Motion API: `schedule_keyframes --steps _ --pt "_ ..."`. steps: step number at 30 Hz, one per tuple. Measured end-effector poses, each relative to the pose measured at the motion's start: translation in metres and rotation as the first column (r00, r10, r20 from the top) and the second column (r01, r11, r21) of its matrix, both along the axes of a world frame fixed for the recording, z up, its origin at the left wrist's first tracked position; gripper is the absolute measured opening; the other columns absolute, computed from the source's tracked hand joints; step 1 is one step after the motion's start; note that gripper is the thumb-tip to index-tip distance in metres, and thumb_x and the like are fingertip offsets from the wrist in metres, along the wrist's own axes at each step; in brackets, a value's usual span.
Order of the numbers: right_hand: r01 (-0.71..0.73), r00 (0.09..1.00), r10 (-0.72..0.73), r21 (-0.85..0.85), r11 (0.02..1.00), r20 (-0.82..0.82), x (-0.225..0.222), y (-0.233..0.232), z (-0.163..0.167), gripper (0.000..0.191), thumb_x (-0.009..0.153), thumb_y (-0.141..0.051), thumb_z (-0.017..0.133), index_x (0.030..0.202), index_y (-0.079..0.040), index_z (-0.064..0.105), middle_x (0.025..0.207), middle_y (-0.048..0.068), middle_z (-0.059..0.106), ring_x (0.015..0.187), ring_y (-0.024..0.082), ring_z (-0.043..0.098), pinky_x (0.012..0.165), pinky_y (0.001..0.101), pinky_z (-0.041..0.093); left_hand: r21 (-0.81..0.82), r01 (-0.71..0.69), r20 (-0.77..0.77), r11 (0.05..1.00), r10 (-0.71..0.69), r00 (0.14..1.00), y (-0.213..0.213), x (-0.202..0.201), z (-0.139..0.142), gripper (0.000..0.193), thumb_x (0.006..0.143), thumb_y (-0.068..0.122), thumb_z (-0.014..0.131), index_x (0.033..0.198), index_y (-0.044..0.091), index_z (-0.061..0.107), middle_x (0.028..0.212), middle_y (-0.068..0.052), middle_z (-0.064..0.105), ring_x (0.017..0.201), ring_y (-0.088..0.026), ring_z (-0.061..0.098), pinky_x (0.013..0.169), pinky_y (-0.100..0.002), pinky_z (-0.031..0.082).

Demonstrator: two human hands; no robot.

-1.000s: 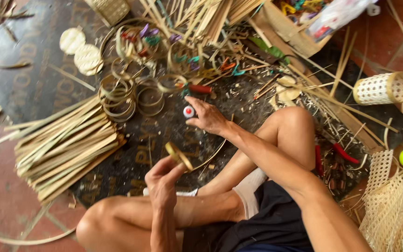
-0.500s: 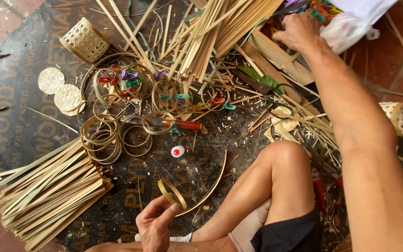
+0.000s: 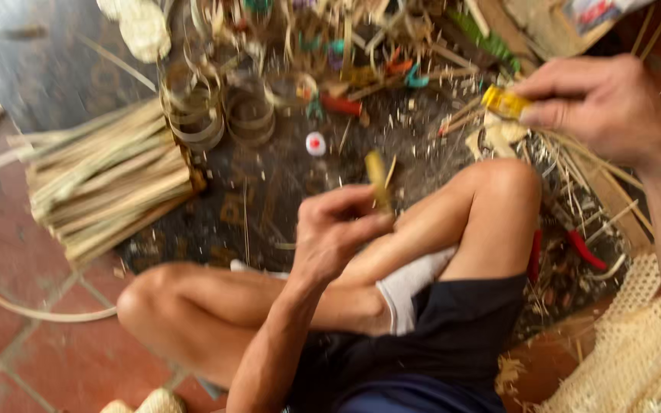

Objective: The person sits on the floor of a bamboo craft workshop and assembles bamboo lampshade bodies. They apply glue from a bottle to bamboo strips, clip and bend the strips, then wrap and wind long bamboo strips around a gray cylindrical form to build up the lampshade frame.

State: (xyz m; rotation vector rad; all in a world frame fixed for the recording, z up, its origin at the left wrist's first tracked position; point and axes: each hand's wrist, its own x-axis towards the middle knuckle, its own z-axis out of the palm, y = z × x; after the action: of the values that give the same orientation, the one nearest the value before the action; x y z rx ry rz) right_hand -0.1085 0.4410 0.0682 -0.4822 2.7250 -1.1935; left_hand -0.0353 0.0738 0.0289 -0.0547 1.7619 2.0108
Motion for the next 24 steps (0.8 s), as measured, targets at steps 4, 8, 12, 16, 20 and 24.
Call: schedule_keyframes --steps 4,8,12,16,20,24 --pt "-0.201 0.96 0.226 -0.153 0.968 0.165 0.089 -0.055 0.049 0.029 0.083 -0.008 0.075 0.112 -0.004 0.077 0.096 0.008 0.079 0.088 0.019 0.073 0.074 0.0319 0.061 0.338 0.031 0.009 0.941 -0.036 0.999 0.025 0.033 0.022 0.034 0.085 -0.002 0.082 0.117 -0.001 0.074 0.088 0.0 0.071 0.079 -0.005 0.064 0.071 -0.022 0.054" --pt "-0.316 0.937 0.338 -0.208 0.926 0.084 0.116 -0.085 0.079 0.028 0.084 -0.007 0.071 0.111 -0.003 0.076 0.102 0.009 0.079 0.101 0.02 0.075 0.088 0.0328 0.059 0.214 0.127 -0.134 0.969 -0.1 0.986 0.02 0.062 0.04 0.038 0.088 0.002 0.084 0.124 -0.002 0.075 0.089 0.0 0.069 0.077 -0.003 0.059 0.067 -0.021 0.049" --pt "-0.294 0.929 0.317 -0.137 0.946 0.193 0.126 -0.099 0.085 0.03 0.079 -0.009 0.079 0.109 -0.004 0.079 0.096 0.006 0.08 0.093 0.018 0.072 0.077 0.0292 0.061 0.214 0.134 -0.111 0.968 -0.112 0.987 0.012 0.078 0.045 0.035 0.088 0.004 0.082 0.122 -0.001 0.074 0.087 0.001 0.072 0.077 -0.003 0.063 0.069 -0.021 0.053" --pt "-0.254 0.945 0.266 -0.089 0.963 0.188 0.138 -0.104 0.083 0.03 0.076 -0.009 0.081 0.105 -0.004 0.079 0.092 0.004 0.079 0.09 0.017 0.071 0.074 0.028 0.06 0.176 0.153 -0.138 0.972 -0.13 0.982 0.008 0.087 0.048 0.036 0.088 0.005 0.082 0.123 -0.001 0.075 0.083 0.003 0.071 0.075 -0.002 0.06 0.068 -0.02 0.052" --pt "-0.26 0.953 0.284 -0.197 0.945 0.108 0.145 -0.105 0.081 0.032 0.078 -0.009 0.079 0.109 -0.002 0.076 0.097 0.006 0.079 0.092 0.016 0.075 0.079 0.0273 0.061 0.192 0.166 -0.1 0.967 -0.149 0.984 0.006 0.089 0.052 0.036 0.089 0.006 0.08 0.124 -0.001 0.074 0.083 0.005 0.069 0.076 0.0 0.059 0.067 -0.019 0.051" --pt "-0.266 0.961 0.275 -0.147 0.953 0.041 0.15 -0.101 0.075 0.037 0.077 -0.012 0.08 0.112 -0.002 0.074 0.102 0.007 0.079 0.094 0.014 0.076 0.082 0.0275 0.06 0.121 0.171 -0.148 0.978 -0.152 0.977 0.008 0.089 0.052 0.036 0.087 0.007 0.082 0.122 -0.001 0.074 0.083 0.005 0.068 0.075 0.0 0.058 0.067 -0.019 0.051"
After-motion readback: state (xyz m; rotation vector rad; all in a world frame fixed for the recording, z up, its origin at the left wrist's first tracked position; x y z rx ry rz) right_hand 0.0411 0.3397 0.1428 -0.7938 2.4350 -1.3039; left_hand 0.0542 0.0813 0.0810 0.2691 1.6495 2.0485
